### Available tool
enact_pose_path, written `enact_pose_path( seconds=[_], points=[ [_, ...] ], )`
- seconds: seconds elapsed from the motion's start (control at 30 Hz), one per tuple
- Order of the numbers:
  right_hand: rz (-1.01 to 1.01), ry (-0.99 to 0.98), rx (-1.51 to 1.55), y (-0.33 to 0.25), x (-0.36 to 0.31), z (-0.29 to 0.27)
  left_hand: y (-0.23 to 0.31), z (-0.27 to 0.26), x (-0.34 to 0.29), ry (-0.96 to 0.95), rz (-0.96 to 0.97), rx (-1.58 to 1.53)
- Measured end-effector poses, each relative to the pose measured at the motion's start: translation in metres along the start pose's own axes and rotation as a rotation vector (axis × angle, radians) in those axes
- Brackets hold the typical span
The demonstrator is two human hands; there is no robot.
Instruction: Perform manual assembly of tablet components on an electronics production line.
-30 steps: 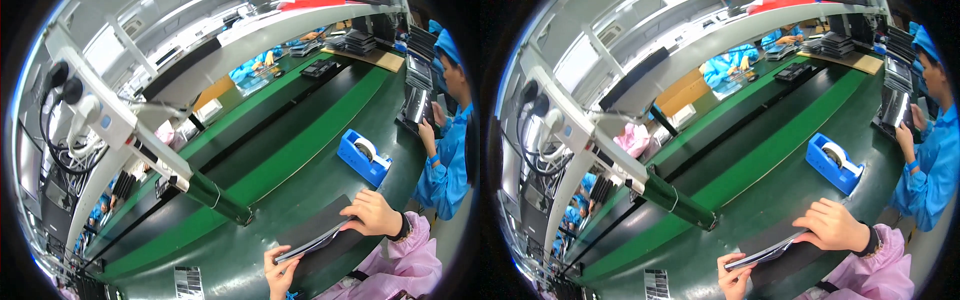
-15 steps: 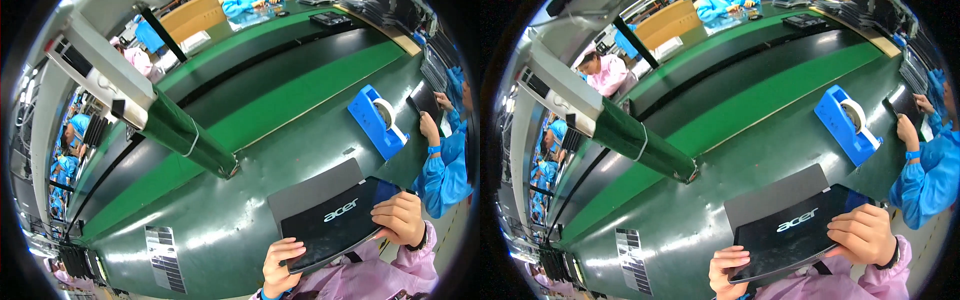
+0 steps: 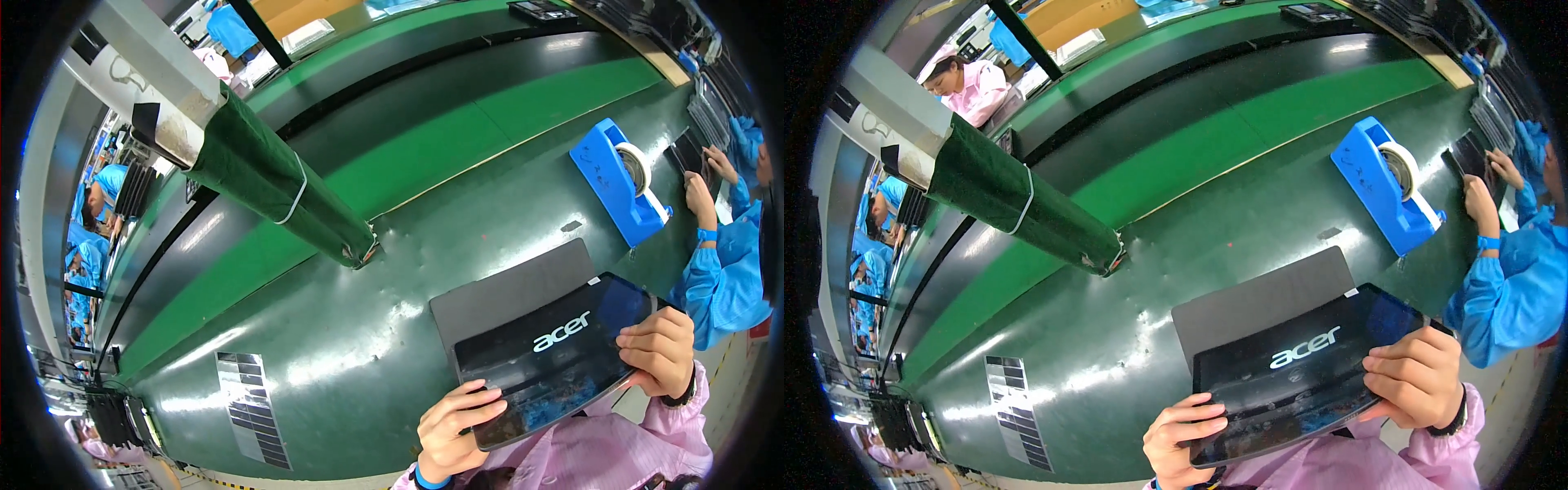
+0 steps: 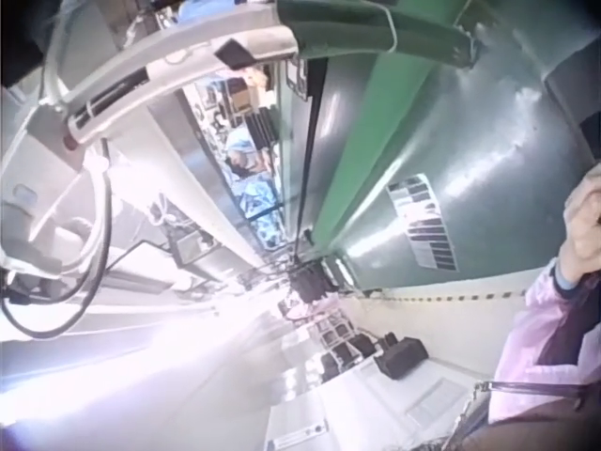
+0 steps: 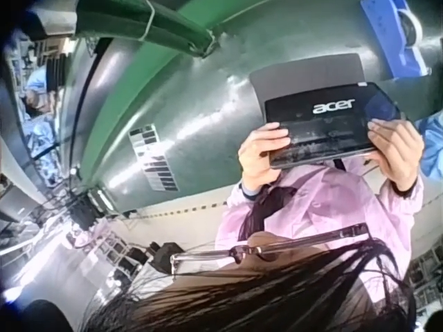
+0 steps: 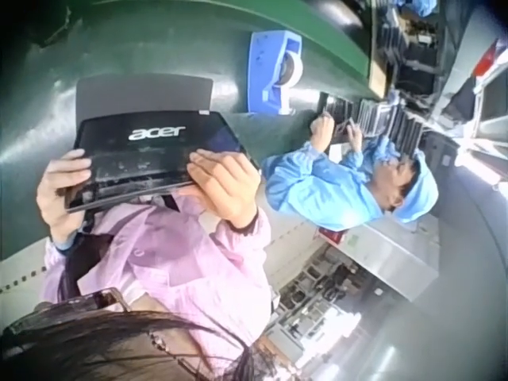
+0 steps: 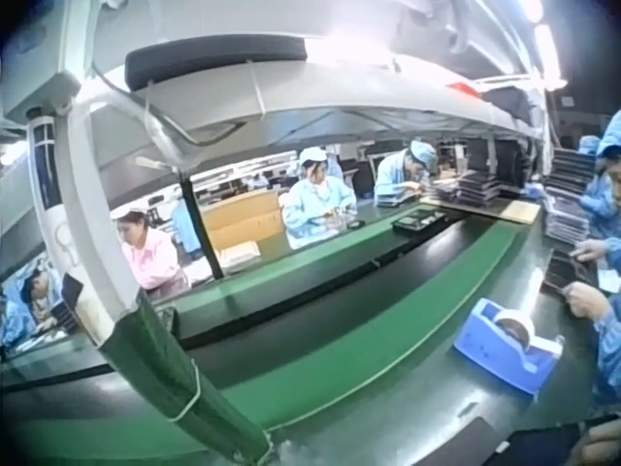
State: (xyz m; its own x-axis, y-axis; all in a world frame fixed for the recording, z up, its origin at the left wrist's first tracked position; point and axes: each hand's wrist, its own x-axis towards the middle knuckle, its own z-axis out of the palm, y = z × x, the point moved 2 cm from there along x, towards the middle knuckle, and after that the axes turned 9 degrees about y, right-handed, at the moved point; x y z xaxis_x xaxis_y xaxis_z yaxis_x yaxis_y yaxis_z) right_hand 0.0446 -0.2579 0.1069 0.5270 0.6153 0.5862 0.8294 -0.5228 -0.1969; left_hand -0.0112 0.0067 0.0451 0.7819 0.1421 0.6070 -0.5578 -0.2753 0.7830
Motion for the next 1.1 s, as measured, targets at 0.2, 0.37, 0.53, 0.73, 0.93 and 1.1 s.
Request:
enact_pose_path(
  seconds=[0.2, 0.37, 0.53, 0.73, 0.93, 1.1],
  points=[
    [-0.009, 0.022, -0.051, 0.006, 0.0, -0.001, -0.006, 0.006, 0.006, -0.026, -0.023, -0.015],
    [0.046, 0.032, 0.07, 0.005, 0.01, -0.008, 0.012, 0.003, 0.004, 0.045, -0.098, 0.052],
    [0.368, 0.51, 0.564, 0.024, -0.007, -0.057, 0.01, 0.007, 0.001, 0.024, -0.336, -0.03],
    [1.028, 0.701, 0.368, 0.096, -0.057, -0.051, 0.01, 0.005, 0.015, 0.019, -0.201, 0.077],
    [0.709, 0.549, -0.378, 0.151, -0.065, -0.019, 0.01, 0.009, 0.038, 0.007, -0.122, 0.171],
    [0.875, 0.243, -0.292, 0.186, -0.073, -0.002, 0.006, 0.011, 0.032, 0.044, -0.14, 0.142]
  ],
)
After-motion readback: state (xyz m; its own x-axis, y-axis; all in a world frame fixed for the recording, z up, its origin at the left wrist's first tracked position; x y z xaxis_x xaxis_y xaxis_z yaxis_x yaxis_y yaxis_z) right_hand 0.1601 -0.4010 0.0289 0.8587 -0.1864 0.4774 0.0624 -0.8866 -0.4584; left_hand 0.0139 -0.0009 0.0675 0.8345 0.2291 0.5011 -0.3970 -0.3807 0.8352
